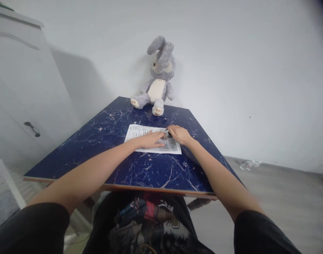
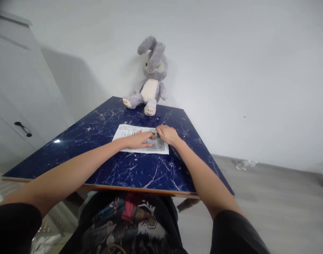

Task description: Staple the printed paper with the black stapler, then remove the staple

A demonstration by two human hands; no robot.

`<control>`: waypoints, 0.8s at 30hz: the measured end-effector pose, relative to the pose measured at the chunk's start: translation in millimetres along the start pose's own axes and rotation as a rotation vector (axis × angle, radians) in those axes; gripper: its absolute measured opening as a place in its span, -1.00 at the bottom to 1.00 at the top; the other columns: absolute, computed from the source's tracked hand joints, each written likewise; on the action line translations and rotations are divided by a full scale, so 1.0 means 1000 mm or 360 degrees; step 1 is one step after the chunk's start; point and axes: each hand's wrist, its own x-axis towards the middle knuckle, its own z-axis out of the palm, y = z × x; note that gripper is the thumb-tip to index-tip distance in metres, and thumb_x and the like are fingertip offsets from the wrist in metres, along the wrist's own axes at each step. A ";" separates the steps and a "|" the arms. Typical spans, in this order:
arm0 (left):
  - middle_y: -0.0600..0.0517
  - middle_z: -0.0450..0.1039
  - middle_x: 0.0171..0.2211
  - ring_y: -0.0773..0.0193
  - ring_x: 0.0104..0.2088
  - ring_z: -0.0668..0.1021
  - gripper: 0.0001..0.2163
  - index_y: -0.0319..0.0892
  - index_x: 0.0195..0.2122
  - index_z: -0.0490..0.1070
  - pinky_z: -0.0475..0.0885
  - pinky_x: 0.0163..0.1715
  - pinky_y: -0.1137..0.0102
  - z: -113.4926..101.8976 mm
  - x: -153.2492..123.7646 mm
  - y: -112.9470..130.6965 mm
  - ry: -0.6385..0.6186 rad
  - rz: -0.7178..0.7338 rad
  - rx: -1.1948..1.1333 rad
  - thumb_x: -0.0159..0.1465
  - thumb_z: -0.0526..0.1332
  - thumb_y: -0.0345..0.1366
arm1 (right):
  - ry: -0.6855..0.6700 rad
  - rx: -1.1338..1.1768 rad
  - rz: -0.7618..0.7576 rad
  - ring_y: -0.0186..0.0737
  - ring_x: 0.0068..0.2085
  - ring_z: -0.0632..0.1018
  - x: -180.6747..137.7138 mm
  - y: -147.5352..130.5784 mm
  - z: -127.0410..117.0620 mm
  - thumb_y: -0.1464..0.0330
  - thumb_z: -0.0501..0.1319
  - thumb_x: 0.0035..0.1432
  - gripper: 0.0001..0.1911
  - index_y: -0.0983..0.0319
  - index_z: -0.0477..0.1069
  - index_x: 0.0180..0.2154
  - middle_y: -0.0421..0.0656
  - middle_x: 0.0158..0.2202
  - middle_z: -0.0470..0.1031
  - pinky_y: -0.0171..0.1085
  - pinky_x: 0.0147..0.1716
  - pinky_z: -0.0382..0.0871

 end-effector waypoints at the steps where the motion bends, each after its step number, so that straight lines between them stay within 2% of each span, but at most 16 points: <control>1: -0.15 0.39 0.27 -0.06 0.21 0.46 -0.59 -0.08 0.12 0.38 -0.02 0.37 -0.03 0.000 0.000 -0.001 -0.0002 0.0002 -0.0001 0.40 0.15 0.06 | -0.0036 -0.0136 0.0033 -0.04 0.06 0.53 -0.001 -0.006 0.002 0.23 -0.18 0.54 -0.51 0.17 0.50 0.00 -0.03 0.05 0.58 -0.11 0.06 0.33; 6: -0.18 0.36 0.27 -0.06 0.21 0.44 -0.59 -0.12 0.11 0.35 0.00 0.35 -0.04 0.002 -0.001 -0.004 -0.0014 0.0016 0.0044 0.40 0.11 0.05 | -0.0069 -0.0547 0.0114 0.11 0.06 0.52 -0.003 -0.034 0.011 0.23 -0.17 0.52 -0.50 0.28 0.50 0.02 0.16 0.07 0.53 0.00 0.05 0.27; 10: -0.18 0.37 0.24 -0.05 0.21 0.44 -0.59 -0.11 0.10 0.35 0.04 0.34 -0.05 -0.001 -0.002 -0.003 -0.0013 0.0025 0.0073 0.41 0.09 0.06 | -0.0018 -0.0505 0.0207 0.16 0.04 0.53 0.001 -0.033 0.013 0.20 -0.08 0.49 -0.53 0.33 0.50 0.00 0.21 0.04 0.53 0.01 0.03 0.28; 12: -0.16 0.38 0.23 -0.04 0.19 0.45 -0.58 -0.10 0.11 0.35 0.07 0.33 -0.02 -0.002 -0.002 -0.003 -0.0029 0.0047 0.0070 0.42 0.06 0.08 | -0.0050 -0.0236 0.0067 0.07 -0.01 0.55 0.002 -0.015 0.006 0.13 0.03 0.45 -0.58 0.27 0.48 0.04 0.11 0.01 0.57 -0.09 -0.02 0.32; 14: -0.15 0.37 0.24 -0.02 0.19 0.45 -0.57 -0.08 0.11 0.35 0.07 0.33 0.01 -0.003 -0.003 -0.005 -0.0037 0.0056 0.0080 0.42 0.04 0.10 | -0.0122 0.0126 -0.0217 -0.05 -0.06 0.57 0.000 0.015 -0.005 0.07 0.17 0.36 -0.56 0.22 0.43 0.10 0.00 0.01 0.58 -0.20 -0.08 0.34; 16: -0.15 0.36 0.26 -0.02 0.20 0.44 -0.57 -0.08 0.11 0.34 0.05 0.34 0.02 -0.003 -0.002 -0.006 -0.0034 0.0042 0.0104 0.43 0.04 0.11 | -0.0174 0.0309 -0.0360 -0.07 -0.13 0.56 -0.007 0.048 -0.014 0.02 0.27 0.26 -0.51 0.23 0.46 0.05 -0.04 -0.08 0.60 -0.22 -0.12 0.35; 18: -0.15 0.35 0.26 -0.02 0.21 0.42 -0.58 -0.08 0.11 0.34 0.04 0.34 0.03 -0.002 -0.002 -0.007 -0.0033 0.0034 0.0116 0.43 0.05 0.10 | -0.0268 0.0473 -0.0331 -0.11 -0.23 0.54 -0.014 0.078 -0.017 -0.01 0.27 0.23 -0.52 0.24 0.49 -0.03 -0.10 -0.20 0.60 -0.24 -0.21 0.35; 20: -0.16 0.37 0.24 -0.03 0.21 0.42 -0.59 -0.09 0.10 0.35 0.06 0.32 0.04 -0.002 -0.002 -0.007 -0.0024 0.0028 0.0102 0.42 0.06 0.07 | -0.0252 0.0571 -0.0230 -0.13 -0.27 0.53 -0.020 0.099 -0.015 0.00 0.29 0.20 -0.54 0.24 0.51 -0.09 -0.14 -0.26 0.58 -0.25 -0.25 0.34; 24: -0.15 0.44 0.15 -0.03 0.14 0.46 -0.63 -0.09 0.04 0.41 0.15 0.27 0.05 0.000 -0.001 -0.006 0.0040 0.0020 0.0030 0.39 0.11 0.04 | 0.0003 0.0393 0.0098 -0.08 -0.27 0.54 -0.022 0.110 -0.007 0.13 0.35 0.12 -0.65 0.22 0.54 -0.15 -0.13 -0.28 0.59 -0.20 -0.23 0.35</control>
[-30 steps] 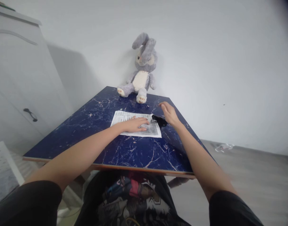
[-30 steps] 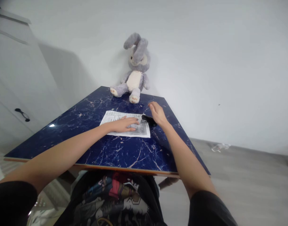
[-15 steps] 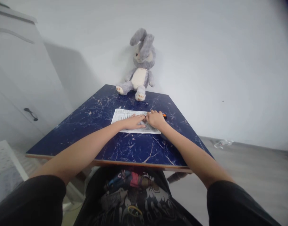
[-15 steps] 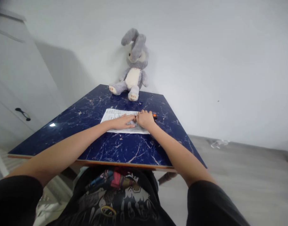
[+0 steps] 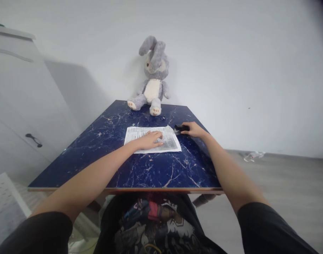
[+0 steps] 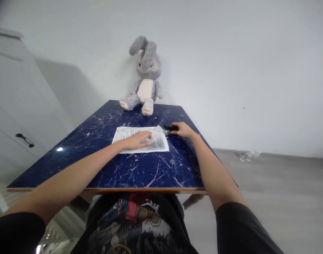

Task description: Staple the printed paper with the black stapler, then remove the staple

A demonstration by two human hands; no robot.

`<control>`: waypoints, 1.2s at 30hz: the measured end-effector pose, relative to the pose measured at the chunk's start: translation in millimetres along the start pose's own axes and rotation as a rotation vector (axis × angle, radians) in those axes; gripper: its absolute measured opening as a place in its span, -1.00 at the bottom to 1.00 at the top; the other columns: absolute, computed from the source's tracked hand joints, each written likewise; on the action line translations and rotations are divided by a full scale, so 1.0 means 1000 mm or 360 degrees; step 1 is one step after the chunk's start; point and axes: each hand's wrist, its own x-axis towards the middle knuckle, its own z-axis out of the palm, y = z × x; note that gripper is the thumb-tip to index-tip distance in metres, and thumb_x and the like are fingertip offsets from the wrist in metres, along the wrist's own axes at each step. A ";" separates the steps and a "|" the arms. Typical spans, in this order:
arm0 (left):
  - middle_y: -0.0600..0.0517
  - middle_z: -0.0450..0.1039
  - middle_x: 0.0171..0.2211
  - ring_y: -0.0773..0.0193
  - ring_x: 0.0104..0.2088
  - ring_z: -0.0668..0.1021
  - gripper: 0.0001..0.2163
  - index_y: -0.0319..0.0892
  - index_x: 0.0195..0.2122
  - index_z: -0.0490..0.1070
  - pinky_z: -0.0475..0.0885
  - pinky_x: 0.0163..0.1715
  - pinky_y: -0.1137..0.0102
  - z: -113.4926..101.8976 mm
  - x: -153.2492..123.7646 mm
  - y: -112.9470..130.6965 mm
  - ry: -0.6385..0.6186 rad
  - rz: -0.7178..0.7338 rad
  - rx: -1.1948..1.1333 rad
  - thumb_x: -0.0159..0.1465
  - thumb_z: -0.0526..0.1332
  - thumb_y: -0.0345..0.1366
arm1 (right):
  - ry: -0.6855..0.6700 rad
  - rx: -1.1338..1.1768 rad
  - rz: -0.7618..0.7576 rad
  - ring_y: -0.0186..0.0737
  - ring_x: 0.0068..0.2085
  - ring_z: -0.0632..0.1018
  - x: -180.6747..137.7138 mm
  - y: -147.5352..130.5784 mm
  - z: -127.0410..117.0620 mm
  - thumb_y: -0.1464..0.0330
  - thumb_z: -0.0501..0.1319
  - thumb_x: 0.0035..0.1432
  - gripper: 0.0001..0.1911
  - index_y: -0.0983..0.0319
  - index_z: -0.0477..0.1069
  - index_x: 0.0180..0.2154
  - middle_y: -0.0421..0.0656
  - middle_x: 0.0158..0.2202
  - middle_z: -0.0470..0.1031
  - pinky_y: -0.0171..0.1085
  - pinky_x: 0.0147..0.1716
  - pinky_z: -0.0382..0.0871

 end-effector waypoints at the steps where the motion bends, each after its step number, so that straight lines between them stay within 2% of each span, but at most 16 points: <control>1: -0.14 0.45 0.13 -0.02 0.13 0.47 -0.66 -0.09 0.01 0.42 0.17 0.26 0.06 0.001 0.001 -0.001 0.0027 0.0001 -0.0034 0.39 0.12 0.01 | 0.0113 -0.0098 0.0105 -0.05 -0.26 0.55 0.001 -0.002 0.002 0.15 0.36 0.10 -0.67 0.21 0.55 -0.15 -0.10 -0.28 0.60 -0.18 -0.22 0.36; 4: -0.11 0.51 0.07 0.01 0.13 0.48 -0.79 -0.11 -0.14 0.49 0.24 0.25 0.12 0.006 0.008 -0.009 0.0174 -0.0062 -0.0272 0.36 0.14 -0.15 | 0.0569 -0.0206 0.0339 0.01 -0.25 0.55 0.008 -0.021 0.005 0.15 0.32 0.14 -0.65 0.22 0.53 -0.11 -0.02 -0.24 0.60 -0.12 -0.21 0.38; 6: -0.10 0.55 -0.01 0.03 0.09 0.51 -0.83 -0.13 -0.24 0.52 0.31 0.20 0.15 0.008 0.012 -0.017 0.0411 -0.0247 -0.0540 0.31 0.12 -0.27 | 0.0743 -0.0037 0.0287 -0.01 -0.28 0.55 0.014 -0.040 0.010 0.11 0.29 0.18 -0.62 0.24 0.52 -0.08 -0.03 -0.26 0.59 -0.12 -0.23 0.39; 8: -0.09 0.58 -0.10 0.04 0.01 0.55 -0.82 -0.15 -0.30 0.52 0.37 0.14 0.15 0.009 0.015 -0.027 0.0808 -0.0515 -0.0788 0.25 0.10 -0.36 | 0.0650 0.0176 0.0109 -0.08 -0.32 0.53 0.018 -0.063 0.019 0.07 0.31 0.17 -0.60 0.25 0.52 -0.12 -0.08 -0.30 0.58 -0.17 -0.28 0.37; 10: -0.07 0.59 -0.18 0.07 -0.05 0.56 -0.80 -0.16 -0.33 0.52 0.39 0.11 0.16 0.008 0.016 -0.037 0.1204 -0.0697 -0.0936 0.20 0.08 -0.40 | 0.0405 0.0297 -0.0061 -0.15 -0.37 0.50 0.021 -0.086 0.032 0.05 0.36 0.12 -0.60 0.25 0.53 -0.20 -0.14 -0.36 0.56 -0.22 -0.32 0.33; 12: -0.06 0.58 -0.22 0.09 -0.07 0.57 -0.80 -0.16 -0.36 0.51 0.41 0.09 0.18 0.007 0.015 -0.044 0.1401 -0.0747 -0.1033 0.19 0.08 -0.37 | 0.0221 0.0322 -0.0162 -0.19 -0.38 0.48 0.023 -0.105 0.045 0.04 0.40 0.07 -0.59 0.25 0.54 -0.27 -0.18 -0.40 0.54 -0.25 -0.32 0.31; 15: -0.06 0.58 -0.26 0.12 -0.14 0.59 -0.78 -0.16 -0.38 0.51 0.44 0.02 0.23 0.007 0.015 -0.051 0.1394 -0.0743 -0.1105 0.26 0.09 -0.24 | 0.0075 0.0461 -0.0230 -0.17 -0.33 0.53 0.024 -0.117 0.054 0.01 0.43 0.04 -0.56 0.25 0.58 -0.25 -0.16 -0.36 0.57 -0.24 -0.25 0.36; 18: -0.06 0.57 -0.32 0.13 -0.20 0.59 -0.69 -0.16 -0.43 0.51 0.44 -0.01 0.25 0.007 0.016 -0.052 0.1349 -0.0752 -0.1068 0.32 0.08 -0.14 | -0.0154 0.0924 -0.0166 -0.11 -0.21 0.58 0.023 -0.107 0.052 -0.08 0.33 0.15 -0.47 0.24 0.62 -0.14 -0.11 -0.23 0.64 -0.21 -0.17 0.43; 20: -0.06 0.58 -0.33 0.14 -0.23 0.59 -0.66 -0.16 -0.46 0.51 0.44 -0.02 0.25 0.007 0.016 -0.052 0.1339 -0.0781 -0.1099 0.34 0.08 -0.12 | -0.0297 0.1226 -0.0074 -0.08 -0.17 0.60 0.022 -0.096 0.051 -0.14 0.29 0.16 -0.41 0.25 0.63 -0.13 -0.08 -0.19 0.65 -0.18 -0.14 0.46; 22: -0.08 0.59 -0.34 0.15 -0.26 0.59 -0.65 -0.17 -0.48 0.50 0.45 -0.03 0.25 0.004 0.016 -0.051 0.1342 -0.0808 -0.1198 0.35 0.09 -0.12 | -0.0370 0.1424 -0.0010 -0.06 -0.17 0.61 0.022 -0.085 0.052 -0.14 0.37 0.08 -0.39 0.25 0.64 -0.14 -0.07 -0.19 0.65 -0.15 -0.11 0.48; 25: -0.11 0.60 -0.36 0.15 -0.29 0.60 -0.63 -0.18 -0.50 0.50 0.47 -0.06 0.25 -0.002 0.014 -0.047 0.1327 -0.0830 -0.1379 0.36 0.13 -0.09 | -0.0357 0.1559 0.0060 -0.09 -0.20 0.61 0.023 -0.078 0.055 -0.08 0.48 -0.04 -0.39 0.25 0.64 -0.13 -0.08 -0.22 0.65 -0.13 -0.08 0.48; 28: -0.14 0.60 -0.40 0.15 -0.32 0.61 -0.59 -0.18 -0.54 0.49 0.49 -0.09 0.26 -0.009 0.010 -0.042 0.1315 -0.0877 -0.1514 0.35 0.17 -0.03 | -0.0277 0.1498 0.0070 -0.09 -0.23 0.60 0.022 -0.081 0.055 -0.10 0.46 -0.03 -0.38 0.26 0.63 -0.13 -0.07 -0.24 0.65 -0.11 -0.12 0.48; 30: -0.15 0.61 -0.41 0.14 -0.34 0.61 -0.58 -0.18 -0.54 0.50 0.50 -0.12 0.27 -0.013 0.008 -0.040 0.1306 -0.0898 -0.1574 0.34 0.19 0.01 | -0.0193 0.1346 -0.0021 -0.08 -0.20 0.59 0.020 -0.086 0.053 -0.10 0.40 0.04 -0.38 0.27 0.62 -0.09 -0.05 -0.18 0.64 -0.14 -0.15 0.48; 33: -0.17 0.62 -0.40 0.16 -0.35 0.62 -0.57 -0.20 -0.52 0.51 0.50 -0.12 0.27 -0.013 0.006 -0.040 0.1281 -0.0881 -0.1606 0.34 0.18 0.02 | -0.0143 0.0940 -0.0270 -0.08 -0.16 0.58 0.018 -0.097 0.052 -0.05 0.37 0.10 -0.44 0.26 0.60 -0.06 -0.06 -0.12 0.63 -0.18 -0.14 0.45; 36: -0.17 0.63 -0.36 0.16 -0.32 0.63 -0.59 -0.21 -0.49 0.51 0.50 -0.11 0.27 -0.012 0.008 -0.042 0.1302 -0.0877 -0.1574 0.35 0.15 -0.02 | -0.0011 0.0565 -0.0385 -0.12 -0.24 0.56 0.018 -0.109 0.056 0.07 0.41 0.08 -0.56 0.26 0.60 -0.13 -0.12 -0.26 0.62 -0.19 -0.15 0.41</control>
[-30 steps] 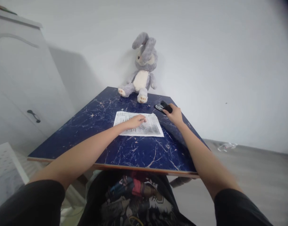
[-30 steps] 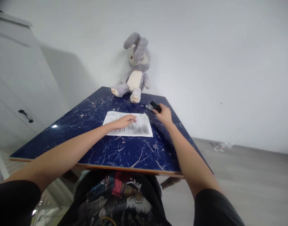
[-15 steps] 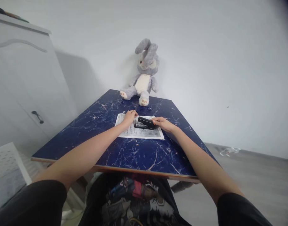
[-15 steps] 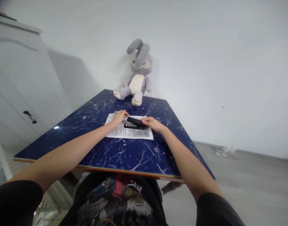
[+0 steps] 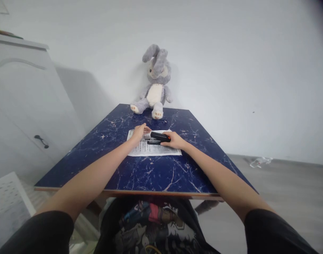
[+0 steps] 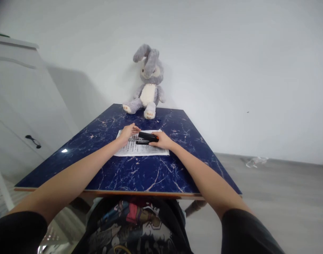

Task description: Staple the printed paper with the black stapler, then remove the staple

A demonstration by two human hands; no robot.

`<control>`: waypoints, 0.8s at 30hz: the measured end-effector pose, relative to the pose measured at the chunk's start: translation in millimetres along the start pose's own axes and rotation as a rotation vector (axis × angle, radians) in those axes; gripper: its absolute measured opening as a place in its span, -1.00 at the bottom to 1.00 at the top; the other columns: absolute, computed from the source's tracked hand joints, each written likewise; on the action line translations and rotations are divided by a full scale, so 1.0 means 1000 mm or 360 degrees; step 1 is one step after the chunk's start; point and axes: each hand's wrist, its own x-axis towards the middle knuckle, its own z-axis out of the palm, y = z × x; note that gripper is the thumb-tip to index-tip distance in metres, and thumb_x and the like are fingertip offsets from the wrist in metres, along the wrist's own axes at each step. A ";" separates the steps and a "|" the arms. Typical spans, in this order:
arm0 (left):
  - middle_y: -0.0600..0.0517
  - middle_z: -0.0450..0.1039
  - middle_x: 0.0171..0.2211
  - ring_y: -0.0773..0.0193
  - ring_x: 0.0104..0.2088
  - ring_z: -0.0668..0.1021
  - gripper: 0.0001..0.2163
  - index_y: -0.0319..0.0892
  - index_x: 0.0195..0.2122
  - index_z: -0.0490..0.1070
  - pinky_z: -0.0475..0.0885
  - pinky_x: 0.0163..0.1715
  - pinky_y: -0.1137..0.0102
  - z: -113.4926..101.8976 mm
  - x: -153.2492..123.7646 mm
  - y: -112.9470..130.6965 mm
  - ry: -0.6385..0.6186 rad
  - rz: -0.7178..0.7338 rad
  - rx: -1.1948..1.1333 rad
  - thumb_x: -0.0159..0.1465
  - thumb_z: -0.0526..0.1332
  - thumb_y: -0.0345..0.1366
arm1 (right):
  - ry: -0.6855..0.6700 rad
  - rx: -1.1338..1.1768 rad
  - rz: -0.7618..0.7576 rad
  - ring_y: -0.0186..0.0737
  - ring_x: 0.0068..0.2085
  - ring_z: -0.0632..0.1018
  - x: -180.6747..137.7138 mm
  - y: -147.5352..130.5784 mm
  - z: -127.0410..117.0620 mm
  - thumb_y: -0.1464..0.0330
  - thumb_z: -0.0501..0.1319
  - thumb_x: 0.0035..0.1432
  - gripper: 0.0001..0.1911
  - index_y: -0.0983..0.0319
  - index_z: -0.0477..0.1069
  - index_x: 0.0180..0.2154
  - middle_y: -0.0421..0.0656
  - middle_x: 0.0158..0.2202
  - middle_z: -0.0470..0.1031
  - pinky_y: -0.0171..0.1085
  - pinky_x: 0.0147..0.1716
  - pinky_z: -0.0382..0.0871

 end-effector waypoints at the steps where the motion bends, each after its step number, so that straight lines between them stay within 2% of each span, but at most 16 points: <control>1: -0.17 0.63 -0.33 0.16 -0.30 0.64 -0.60 -0.21 -0.47 0.51 0.50 -0.10 0.28 0.001 0.000 0.000 0.0018 0.0011 -0.0005 0.36 0.14 -0.03 | 0.0072 -0.0069 -0.0004 -0.13 -0.27 0.56 0.001 -0.003 0.002 0.11 0.41 0.08 -0.60 0.26 0.60 -0.15 -0.14 -0.30 0.61 -0.20 -0.17 0.41; 4: -0.16 0.64 -0.22 0.14 -0.17 0.65 -0.62 -0.18 -0.40 0.48 0.51 -0.07 0.29 0.002 -0.001 0.005 0.0030 -0.0007 -0.0170 0.39 0.09 -0.01 | 0.0337 -0.0177 0.0005 -0.11 -0.26 0.60 0.000 -0.010 0.002 0.21 0.36 0.14 -0.66 0.24 0.59 -0.08 -0.12 -0.25 0.64 -0.18 -0.15 0.44; 7: -0.18 0.62 -0.18 0.10 -0.15 0.66 -0.60 -0.16 -0.32 0.44 0.55 -0.11 0.25 0.003 -0.006 0.014 -0.0108 -0.0224 -0.0426 0.42 0.02 0.03 | 0.0573 -0.0450 -0.0128 0.00 0.03 0.59 -0.004 -0.016 -0.006 0.35 0.22 0.25 -0.65 0.21 0.57 0.04 -0.04 0.03 0.62 -0.08 0.08 0.42; 10: -0.19 0.59 -0.25 0.05 -0.20 0.67 -0.63 -0.16 -0.26 0.43 0.58 -0.13 0.17 0.006 -0.011 0.019 -0.0250 -0.0516 -0.0648 0.45 -0.01 -0.01 | 0.0503 -0.0795 -0.0319 0.01 0.26 0.45 -0.008 -0.020 -0.011 0.50 0.05 0.30 -0.55 0.16 0.57 0.09 -0.07 0.23 0.51 0.02 0.22 0.33; 12: -0.18 0.57 -0.31 0.06 -0.23 0.67 -0.68 -0.17 -0.27 0.42 0.58 -0.11 0.15 0.008 -0.013 0.018 -0.0246 -0.0636 -0.0747 0.46 0.00 -0.12 | 0.0425 -0.0906 -0.0369 0.00 0.26 0.44 -0.010 -0.021 -0.010 0.53 0.00 0.32 -0.50 0.13 0.57 0.11 -0.10 0.25 0.49 0.04 0.22 0.34; 14: -0.17 0.54 -0.35 0.10 -0.27 0.65 -0.76 -0.19 -0.30 0.42 0.57 -0.09 0.17 0.011 -0.011 0.015 -0.0211 -0.0660 -0.0736 0.45 0.03 -0.26 | 0.0448 -0.0929 -0.0367 0.01 0.23 0.45 -0.010 -0.023 -0.006 0.54 0.00 0.32 -0.49 0.12 0.57 0.11 -0.11 0.25 0.50 0.05 0.21 0.36; 18: -0.11 0.50 -0.40 0.20 -0.35 0.59 -0.85 -0.23 -0.34 0.43 0.55 -0.14 0.24 0.014 -0.003 0.006 -0.0039 -0.0469 -0.0556 0.31 0.11 -0.52 | 0.0698 -0.0807 -0.0177 0.07 0.15 0.48 -0.006 -0.027 -0.002 0.50 0.07 0.28 -0.57 0.15 0.61 0.03 -0.09 0.18 0.55 0.05 0.16 0.41; 20: -0.05 0.48 -0.40 0.26 -0.36 0.56 -0.83 -0.21 -0.30 0.41 0.52 -0.15 0.30 0.013 0.000 0.005 0.0145 -0.0352 -0.0526 0.30 0.08 -0.56 | 0.0815 -0.0646 0.0064 0.09 0.00 0.55 -0.003 -0.026 -0.004 0.37 0.20 0.23 -0.70 0.18 0.63 -0.06 -0.04 0.00 0.64 0.02 0.02 0.47; 22: -0.01 0.49 -0.35 0.31 -0.35 0.55 -0.82 -0.18 -0.23 0.39 0.50 -0.15 0.33 0.010 0.002 0.007 0.0324 -0.0108 -0.0467 0.36 0.04 -0.52 | 0.0792 -0.0431 0.0338 0.01 -0.24 0.57 -0.001 -0.020 -0.005 0.21 0.34 0.12 -0.73 0.23 0.63 -0.20 -0.08 -0.28 0.64 -0.08 -0.18 0.48; 24: -0.01 0.53 -0.28 0.31 -0.34 0.57 -0.83 -0.15 -0.11 0.37 0.50 -0.14 0.32 0.007 -0.001 0.013 0.0386 0.0241 -0.0347 0.42 0.02 -0.44 | 0.0619 -0.0204 0.0518 -0.12 -0.41 0.50 0.000 -0.013 -0.005 0.10 0.42 0.00 -0.66 0.25 0.60 -0.32 -0.17 -0.47 0.52 -0.19 -0.35 0.39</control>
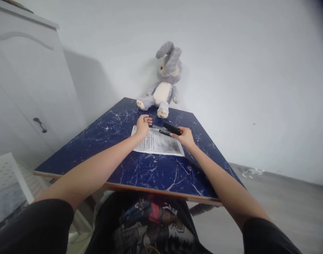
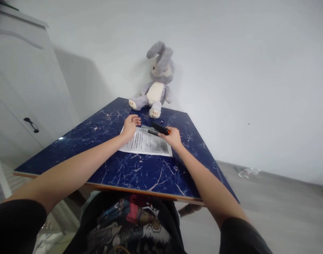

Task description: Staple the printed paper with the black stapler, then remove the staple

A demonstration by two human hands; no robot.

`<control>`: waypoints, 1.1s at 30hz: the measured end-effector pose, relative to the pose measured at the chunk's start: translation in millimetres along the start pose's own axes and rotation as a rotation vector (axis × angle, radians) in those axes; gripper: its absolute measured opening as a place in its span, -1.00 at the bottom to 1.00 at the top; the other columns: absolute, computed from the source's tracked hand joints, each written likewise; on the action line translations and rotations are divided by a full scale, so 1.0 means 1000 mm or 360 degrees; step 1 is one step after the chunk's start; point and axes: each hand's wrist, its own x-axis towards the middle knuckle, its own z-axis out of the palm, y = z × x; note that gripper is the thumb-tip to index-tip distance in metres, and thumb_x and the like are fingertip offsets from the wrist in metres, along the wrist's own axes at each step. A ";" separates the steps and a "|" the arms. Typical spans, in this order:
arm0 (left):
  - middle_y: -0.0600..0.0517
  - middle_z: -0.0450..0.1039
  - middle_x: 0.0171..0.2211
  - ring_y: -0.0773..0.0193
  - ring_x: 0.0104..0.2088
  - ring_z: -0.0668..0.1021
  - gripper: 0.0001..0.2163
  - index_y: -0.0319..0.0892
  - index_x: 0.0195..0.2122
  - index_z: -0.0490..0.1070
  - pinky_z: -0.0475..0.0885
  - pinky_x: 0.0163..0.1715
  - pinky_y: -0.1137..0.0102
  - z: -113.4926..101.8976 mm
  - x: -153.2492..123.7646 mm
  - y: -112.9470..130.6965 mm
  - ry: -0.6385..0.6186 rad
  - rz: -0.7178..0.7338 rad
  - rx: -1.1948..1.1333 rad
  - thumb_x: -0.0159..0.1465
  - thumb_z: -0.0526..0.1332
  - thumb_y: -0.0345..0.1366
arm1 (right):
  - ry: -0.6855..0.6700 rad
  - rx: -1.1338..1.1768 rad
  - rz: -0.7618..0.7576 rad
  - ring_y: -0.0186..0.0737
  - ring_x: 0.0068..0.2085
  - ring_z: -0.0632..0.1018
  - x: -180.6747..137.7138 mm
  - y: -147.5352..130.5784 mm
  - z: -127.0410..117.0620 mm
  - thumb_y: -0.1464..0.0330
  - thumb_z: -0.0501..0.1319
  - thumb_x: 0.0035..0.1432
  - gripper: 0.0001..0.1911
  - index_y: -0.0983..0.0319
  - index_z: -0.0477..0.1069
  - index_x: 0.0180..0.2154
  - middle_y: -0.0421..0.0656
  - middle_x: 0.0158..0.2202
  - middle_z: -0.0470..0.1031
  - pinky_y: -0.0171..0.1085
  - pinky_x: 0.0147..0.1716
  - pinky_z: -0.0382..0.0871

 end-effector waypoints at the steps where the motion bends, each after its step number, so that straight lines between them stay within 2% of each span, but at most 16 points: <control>1: -0.02 0.54 -0.25 0.29 -0.34 0.58 -0.84 -0.14 -0.06 0.36 0.51 -0.13 0.30 -0.001 -0.002 0.004 -0.0052 0.0172 0.0052 0.44 0.02 -0.39 | -0.0118 0.0071 0.0045 -0.16 -0.43 0.47 0.001 0.003 0.002 0.08 0.44 -0.03 -0.63 0.26 0.59 -0.35 -0.20 -0.50 0.47 -0.23 -0.39 0.34; 3: -0.05 0.57 -0.22 0.26 -0.31 0.60 -0.83 -0.13 0.02 0.33 0.50 -0.10 0.27 -0.001 -0.010 0.012 -0.0232 0.0425 0.0195 0.47 0.04 -0.31 | -0.0333 0.0178 0.0047 -0.20 -0.43 0.46 0.002 0.008 0.005 0.05 0.45 -0.05 -0.60 0.27 0.57 -0.38 -0.22 -0.51 0.45 -0.27 -0.41 0.30; 5: -0.04 0.59 -0.21 0.22 -0.25 0.62 -0.81 -0.12 0.06 0.33 0.47 -0.04 0.28 0.000 -0.020 0.020 -0.0436 0.0614 0.0429 0.48 0.06 -0.25 | -0.0515 0.0202 -0.0069 -0.18 -0.39 0.50 0.002 0.010 0.007 0.02 0.44 -0.03 -0.57 0.28 0.56 -0.38 -0.21 -0.47 0.48 -0.28 -0.38 0.32; 7: -0.02 0.61 -0.21 0.19 -0.17 0.63 -0.79 -0.11 0.08 0.34 0.41 0.05 0.27 0.001 -0.029 0.025 -0.0619 0.0788 0.0748 0.49 0.05 -0.24 | -0.0553 0.0211 -0.0271 -0.11 -0.26 0.56 0.002 0.008 0.007 0.00 0.42 0.04 -0.54 0.27 0.57 -0.25 -0.15 -0.32 0.57 -0.25 -0.28 0.40; 10: -0.01 0.64 -0.20 0.16 -0.12 0.61 -0.77 -0.14 0.12 0.31 0.32 0.13 0.21 0.004 -0.038 0.030 -0.0840 0.1059 0.1172 0.50 0.01 -0.30 | -0.0239 0.0315 -0.0593 -0.02 -0.02 0.58 0.003 0.001 0.001 0.02 0.40 0.15 -0.42 0.19 0.46 0.10 -0.04 0.00 0.58 -0.15 -0.11 0.47; 12: -0.01 0.65 -0.20 0.14 -0.12 0.61 -0.75 -0.17 0.15 0.27 0.30 0.13 0.19 0.006 -0.041 0.030 -0.0981 0.1221 0.1315 0.50 -0.02 -0.33 | -0.0041 0.0352 -0.0809 -0.02 0.01 0.57 0.002 -0.004 -0.002 0.07 0.38 0.23 -0.43 0.16 0.40 0.18 0.01 0.06 0.55 -0.10 -0.06 0.49; 16: -0.05 0.61 -0.14 0.14 -0.14 0.60 -0.75 -0.17 0.15 0.24 0.33 0.09 0.20 0.008 -0.047 0.026 -0.1201 0.1391 0.1386 0.50 -0.04 -0.33 | 0.0129 0.0262 -0.1160 -0.05 -0.06 0.59 -0.003 -0.014 -0.002 0.18 0.28 0.36 -0.77 0.11 0.53 -0.03 -0.03 -0.06 0.60 -0.02 -0.03 0.50; 20: -0.08 0.58 -0.07 0.14 -0.13 0.59 -0.76 -0.16 0.12 0.28 0.36 0.06 0.21 0.008 -0.050 0.025 -0.1238 0.1461 0.1386 0.50 -0.01 -0.28 | 0.0222 0.0246 -0.1233 -0.08 -0.18 0.60 -0.007 -0.022 -0.002 0.23 0.28 0.37 -0.87 0.11 0.55 -0.17 -0.09 -0.21 0.62 -0.01 -0.07 0.49; 23: -0.12 0.56 -0.04 0.09 -0.04 0.56 -0.76 -0.16 0.08 0.36 0.36 0.09 0.18 0.005 -0.044 0.030 -0.0973 0.1542 0.1444 0.50 0.03 -0.23 | 0.0299 0.0243 -0.1072 -0.12 -0.20 0.56 -0.002 -0.017 -0.007 0.22 0.33 0.31 -0.86 0.14 0.53 -0.20 -0.11 -0.24 0.60 -0.09 -0.11 0.47; 25: -0.17 0.53 0.02 0.04 0.04 0.52 -0.74 -0.18 0.05 0.42 0.34 0.13 0.14 -0.001 -0.032 0.032 -0.0681 0.1538 0.1554 0.49 0.00 -0.27 | 0.0435 0.0201 -0.0818 -0.14 -0.24 0.54 0.006 -0.001 -0.013 0.22 0.34 0.26 -0.84 0.17 0.52 -0.22 -0.13 -0.27 0.58 -0.14 -0.16 0.46; 27: -0.22 0.47 0.13 -0.01 0.15 0.47 -0.70 -0.19 0.05 0.47 0.31 0.20 0.10 -0.011 -0.016 0.029 -0.0464 0.1426 0.1746 0.47 -0.01 -0.33 | 0.0538 0.0139 -0.0503 -0.16 -0.28 0.53 0.015 0.026 -0.018 0.23 0.34 0.19 -0.83 0.19 0.51 -0.24 -0.14 -0.30 0.58 -0.17 -0.20 0.45; 30: -0.28 0.24 0.37 -0.17 0.35 0.31 -0.63 -0.24 0.20 0.44 0.23 0.30 -0.06 -0.028 0.010 0.017 -0.0358 0.1006 0.2169 0.47 0.01 -0.29 | 0.0493 -0.0034 -0.0020 -0.15 -0.33 0.56 0.026 0.075 -0.027 0.27 0.35 0.05 -0.84 0.22 0.51 -0.36 -0.13 -0.37 0.60 -0.19 -0.22 0.44; 32: -0.29 0.18 0.41 -0.28 0.38 0.26 -0.57 -0.22 0.30 0.38 0.22 0.27 -0.21 -0.038 0.021 0.007 -0.0467 0.0602 0.2427 0.47 0.02 -0.26 | 0.0391 -0.0185 0.0238 -0.13 -0.34 0.58 0.030 0.103 -0.032 0.28 0.37 -0.03 -0.85 0.22 0.53 -0.39 -0.12 -0.39 0.61 -0.21 -0.25 0.44; 33: -0.30 0.22 0.39 -0.29 0.37 0.29 -0.57 -0.22 0.30 0.38 0.25 0.25 -0.21 -0.041 0.024 0.004 -0.0539 0.0489 0.2511 0.46 0.02 -0.29 | 0.0348 -0.0244 0.0324 -0.13 -0.33 0.58 0.031 0.114 -0.034 0.29 0.38 -0.05 -0.84 0.22 0.55 -0.39 -0.12 -0.38 0.62 -0.22 -0.26 0.44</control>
